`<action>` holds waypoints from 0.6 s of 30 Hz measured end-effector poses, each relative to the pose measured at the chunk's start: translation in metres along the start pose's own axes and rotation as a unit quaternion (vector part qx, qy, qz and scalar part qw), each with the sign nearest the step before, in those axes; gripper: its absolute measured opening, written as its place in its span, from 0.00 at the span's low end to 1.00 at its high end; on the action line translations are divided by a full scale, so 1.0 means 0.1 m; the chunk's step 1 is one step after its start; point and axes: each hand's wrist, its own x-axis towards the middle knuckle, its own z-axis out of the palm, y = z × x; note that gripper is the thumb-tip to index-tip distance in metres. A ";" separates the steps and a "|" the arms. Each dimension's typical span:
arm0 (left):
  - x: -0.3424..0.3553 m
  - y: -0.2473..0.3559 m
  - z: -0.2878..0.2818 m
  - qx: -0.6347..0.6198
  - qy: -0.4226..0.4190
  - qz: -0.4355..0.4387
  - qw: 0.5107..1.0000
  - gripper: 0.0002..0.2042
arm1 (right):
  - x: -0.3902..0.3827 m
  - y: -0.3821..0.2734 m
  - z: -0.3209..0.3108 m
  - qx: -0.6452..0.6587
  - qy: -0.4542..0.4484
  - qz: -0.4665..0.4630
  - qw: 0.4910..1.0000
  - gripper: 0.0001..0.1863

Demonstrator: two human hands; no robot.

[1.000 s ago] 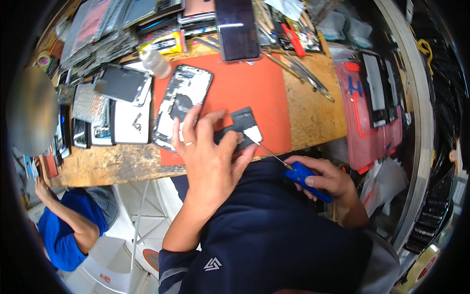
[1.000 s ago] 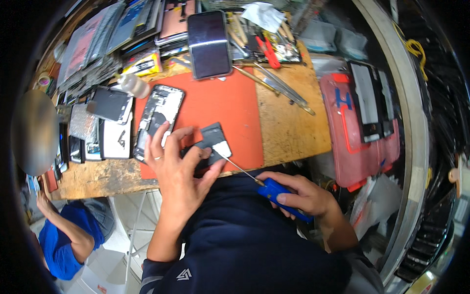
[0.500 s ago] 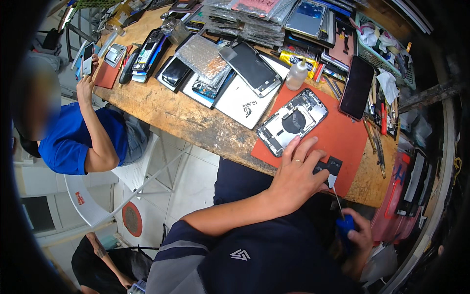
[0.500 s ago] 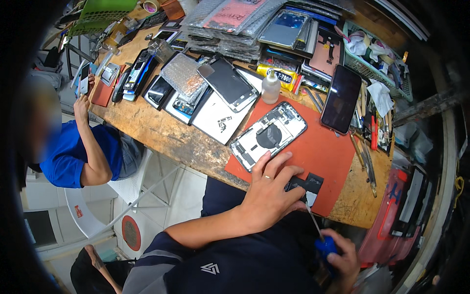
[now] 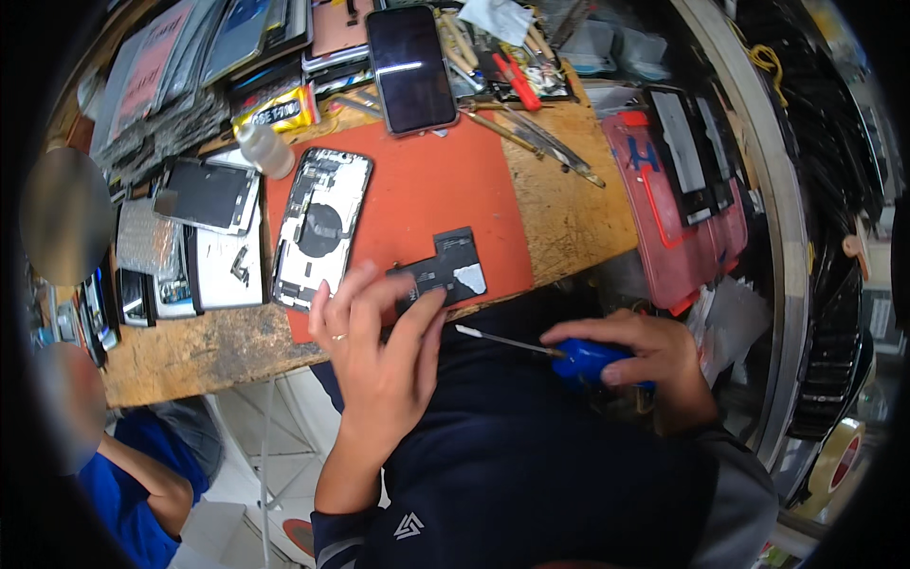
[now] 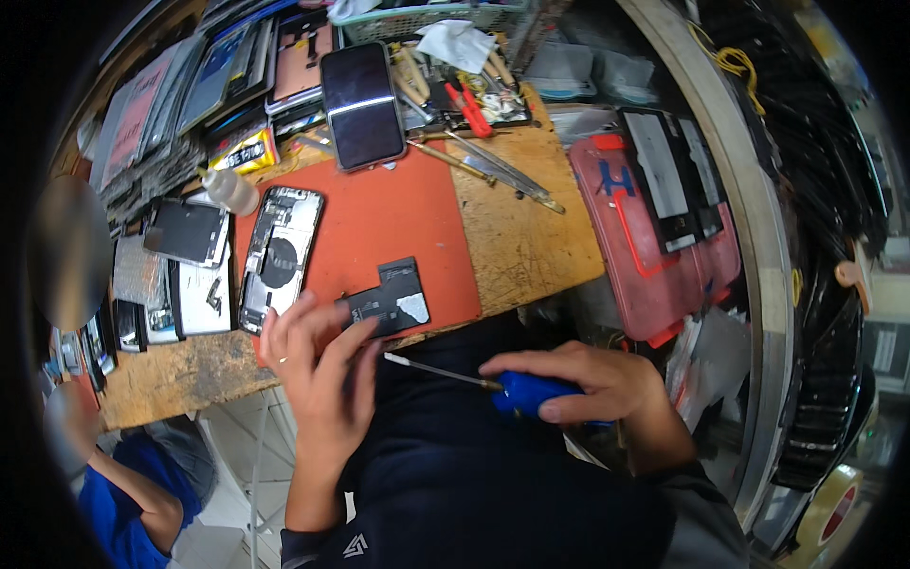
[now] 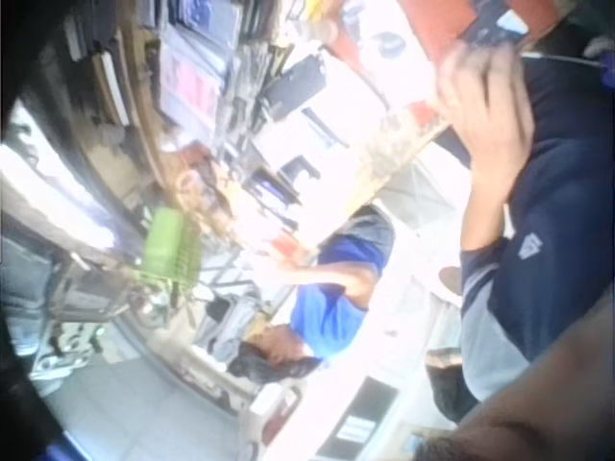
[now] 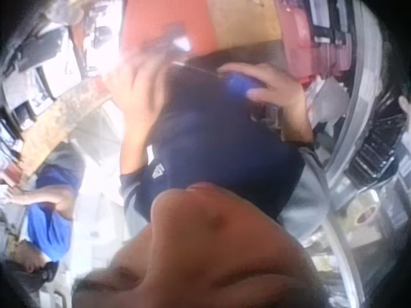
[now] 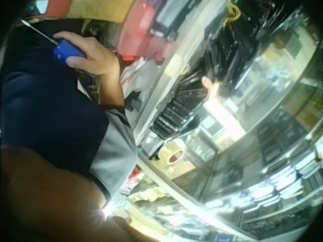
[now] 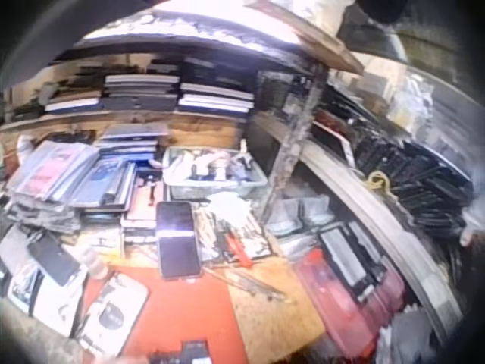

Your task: The person uses a screwdriver to remove screws from a smartphone battery, then peels off the battery label. They handle a smartphone, press the power button, and wipe the screen with a cloth. The person also picks up a disassembled phone and uses a metal tool to pry open its back cover.

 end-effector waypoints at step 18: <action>-0.16 0.25 -0.99 -0.165 -0.268 0.388 0.866 0.10 | 0.01 -0.76 0.15 -0.297 -0.290 -0.039 0.909 0.35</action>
